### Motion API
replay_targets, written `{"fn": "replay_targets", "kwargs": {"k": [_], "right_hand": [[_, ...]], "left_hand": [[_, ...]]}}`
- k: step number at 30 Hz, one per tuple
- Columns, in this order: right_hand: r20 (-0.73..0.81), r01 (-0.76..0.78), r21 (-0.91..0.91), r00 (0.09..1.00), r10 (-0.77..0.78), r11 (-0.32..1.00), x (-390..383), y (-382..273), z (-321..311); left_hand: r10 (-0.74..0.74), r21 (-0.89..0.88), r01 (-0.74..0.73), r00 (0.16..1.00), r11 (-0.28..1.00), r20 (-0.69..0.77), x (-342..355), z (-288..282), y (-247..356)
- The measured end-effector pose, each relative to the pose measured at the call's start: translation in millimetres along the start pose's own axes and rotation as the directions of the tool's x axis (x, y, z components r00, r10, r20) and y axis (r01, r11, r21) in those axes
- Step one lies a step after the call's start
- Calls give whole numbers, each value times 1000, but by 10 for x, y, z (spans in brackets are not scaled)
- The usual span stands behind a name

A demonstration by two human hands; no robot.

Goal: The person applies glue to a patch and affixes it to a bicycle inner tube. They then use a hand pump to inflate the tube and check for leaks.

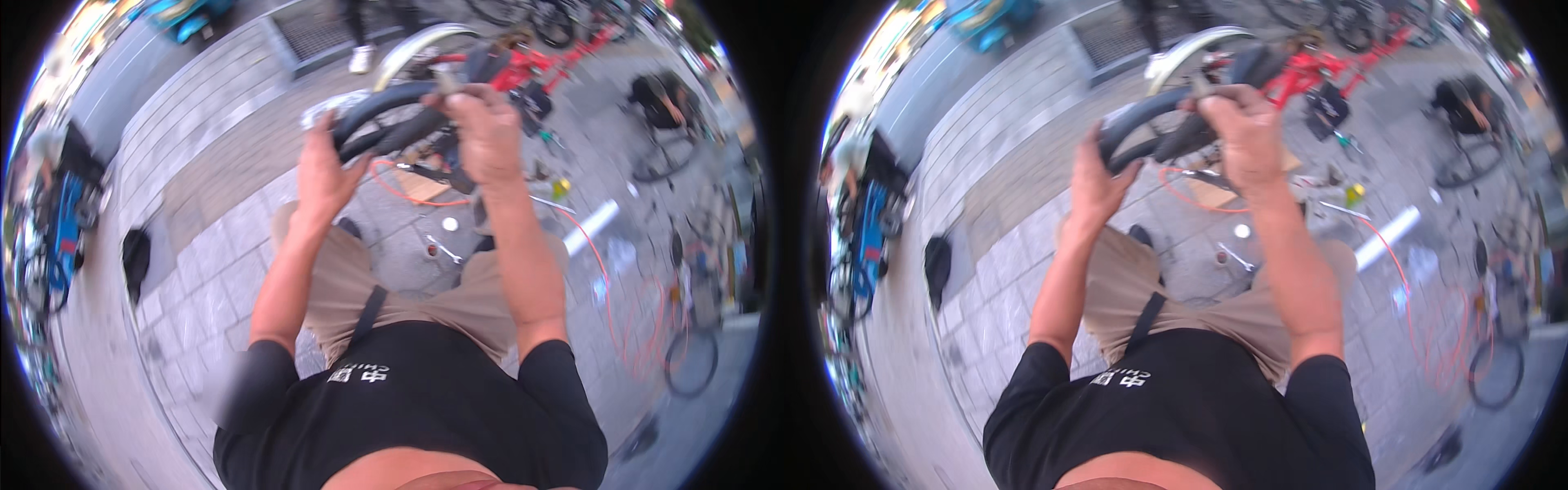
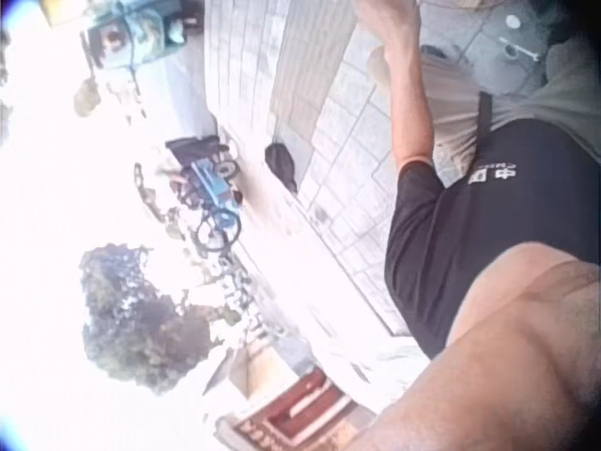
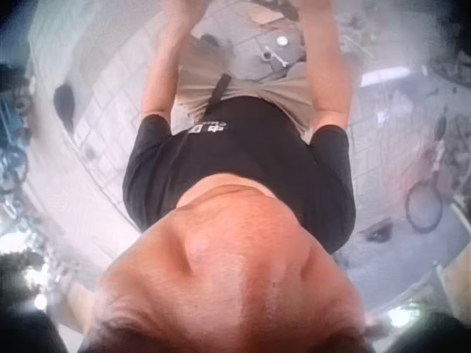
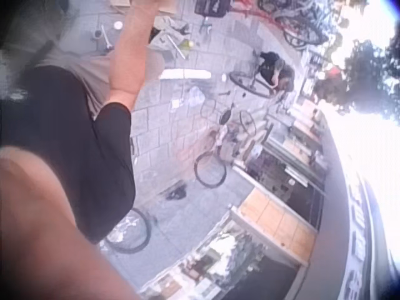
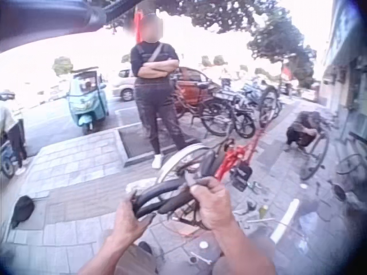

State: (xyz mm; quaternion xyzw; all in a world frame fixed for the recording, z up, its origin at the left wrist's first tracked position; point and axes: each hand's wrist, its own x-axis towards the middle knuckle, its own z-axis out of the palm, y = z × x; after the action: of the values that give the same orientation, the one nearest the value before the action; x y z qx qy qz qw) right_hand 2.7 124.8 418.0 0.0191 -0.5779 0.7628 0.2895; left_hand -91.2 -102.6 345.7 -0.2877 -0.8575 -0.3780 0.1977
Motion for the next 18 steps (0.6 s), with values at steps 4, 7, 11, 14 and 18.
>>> {"fn": "replay_targets", "kwargs": {"k": [4,7,11,14,18], "right_hand": [[1,-52,219,999,53,974,130,-3,26],[-9,-38,254,999,42,967,179,-42,71],[-52,144,219,989,-136,965,217,-160,160],[-52,239,17,970,-237,971,314,-438,335],[-8,216,-150,976,-220,965,741,-674,469]], "left_hand": [[32,-3,-32,992,999,-122,-42,-29,-49],[-26,-87,16,992,996,-120,-81,-30,-122],[10,-162,-32,991,986,-131,-84,56,-280],[186,-201,-199,979,959,-80,-6,-75,-144],[191,-204,-152,963,967,191,156,-246,-47]]}}
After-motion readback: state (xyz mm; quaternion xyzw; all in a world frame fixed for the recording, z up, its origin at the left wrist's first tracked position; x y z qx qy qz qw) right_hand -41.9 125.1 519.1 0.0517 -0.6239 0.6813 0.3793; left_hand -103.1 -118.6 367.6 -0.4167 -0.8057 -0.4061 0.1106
